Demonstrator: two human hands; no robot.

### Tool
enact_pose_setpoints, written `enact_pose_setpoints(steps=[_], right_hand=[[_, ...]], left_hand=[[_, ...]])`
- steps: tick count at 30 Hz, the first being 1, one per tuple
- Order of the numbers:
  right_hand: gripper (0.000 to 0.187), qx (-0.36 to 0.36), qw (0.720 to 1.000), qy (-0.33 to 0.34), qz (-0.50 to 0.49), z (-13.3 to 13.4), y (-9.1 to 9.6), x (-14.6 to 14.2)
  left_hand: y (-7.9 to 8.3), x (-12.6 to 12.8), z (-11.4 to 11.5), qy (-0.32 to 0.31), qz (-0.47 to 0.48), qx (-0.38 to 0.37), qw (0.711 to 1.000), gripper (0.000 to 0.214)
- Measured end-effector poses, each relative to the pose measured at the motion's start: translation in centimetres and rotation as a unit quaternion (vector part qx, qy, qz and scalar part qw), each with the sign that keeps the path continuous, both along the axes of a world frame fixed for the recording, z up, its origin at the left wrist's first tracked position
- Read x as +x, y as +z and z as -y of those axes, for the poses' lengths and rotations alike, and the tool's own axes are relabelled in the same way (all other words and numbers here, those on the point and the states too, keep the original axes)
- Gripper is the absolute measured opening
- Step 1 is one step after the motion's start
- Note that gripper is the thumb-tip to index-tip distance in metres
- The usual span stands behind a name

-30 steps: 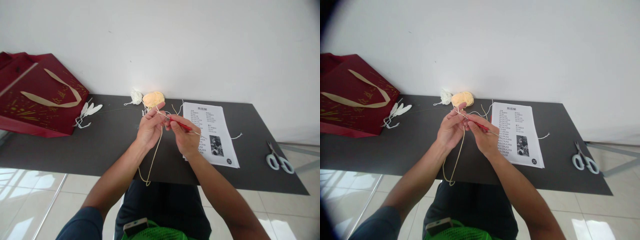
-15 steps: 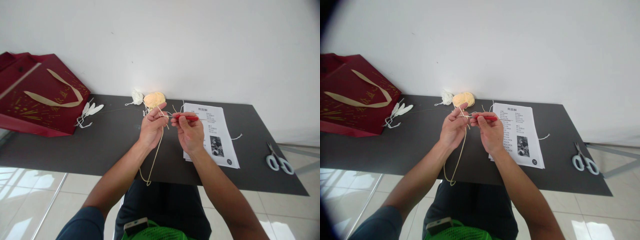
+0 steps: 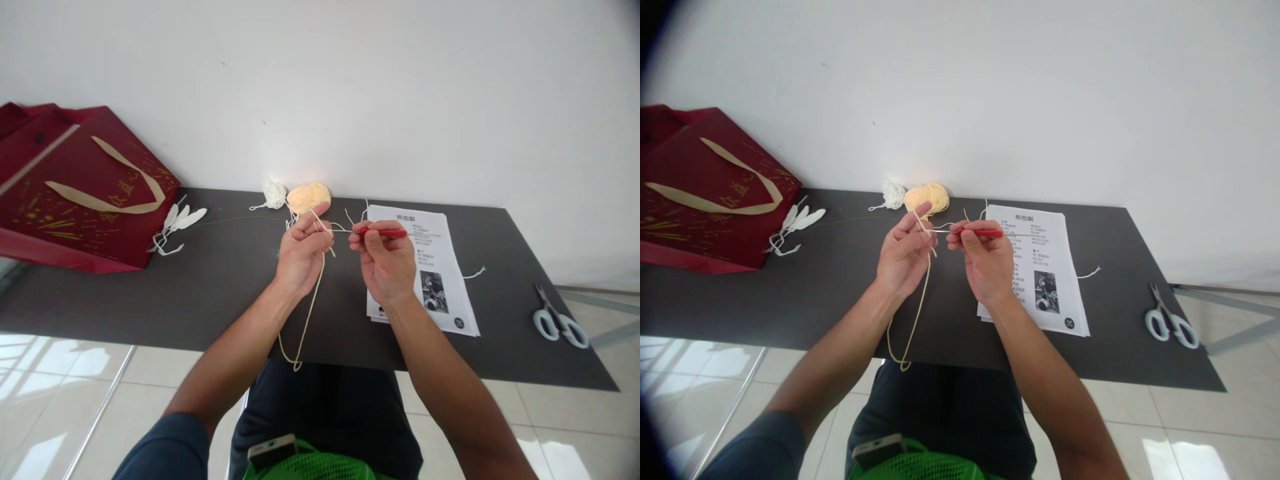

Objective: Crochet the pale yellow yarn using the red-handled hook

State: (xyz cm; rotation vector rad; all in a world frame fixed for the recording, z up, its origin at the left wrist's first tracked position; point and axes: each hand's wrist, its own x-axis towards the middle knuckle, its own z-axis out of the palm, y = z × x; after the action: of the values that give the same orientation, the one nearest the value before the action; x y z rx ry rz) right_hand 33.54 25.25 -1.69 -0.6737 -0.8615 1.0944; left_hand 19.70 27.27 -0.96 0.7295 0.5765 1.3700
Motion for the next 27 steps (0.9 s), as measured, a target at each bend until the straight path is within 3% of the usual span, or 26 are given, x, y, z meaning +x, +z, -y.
enact_pose_setpoints(steps=[11,17,27], right_hand=[[0.016,0.082,0.992,-0.016,0.091,0.1,0.1,1.4],[0.017,0.069,0.992,0.048,0.099,-0.3,0.1,2.7],[0.032,0.01,0.989,0.125,0.078,-0.4,0.2,3.1]], left_hand=[[-0.4,-0.8,-0.7,0.014,-0.085,0.062,0.994,0.047],[0.1,-2.2,-1.1,-0.109,-0.151,0.043,0.982,0.043],[-0.1,-3.1,-1.5,-0.279,-0.131,0.004,0.951,0.041]])
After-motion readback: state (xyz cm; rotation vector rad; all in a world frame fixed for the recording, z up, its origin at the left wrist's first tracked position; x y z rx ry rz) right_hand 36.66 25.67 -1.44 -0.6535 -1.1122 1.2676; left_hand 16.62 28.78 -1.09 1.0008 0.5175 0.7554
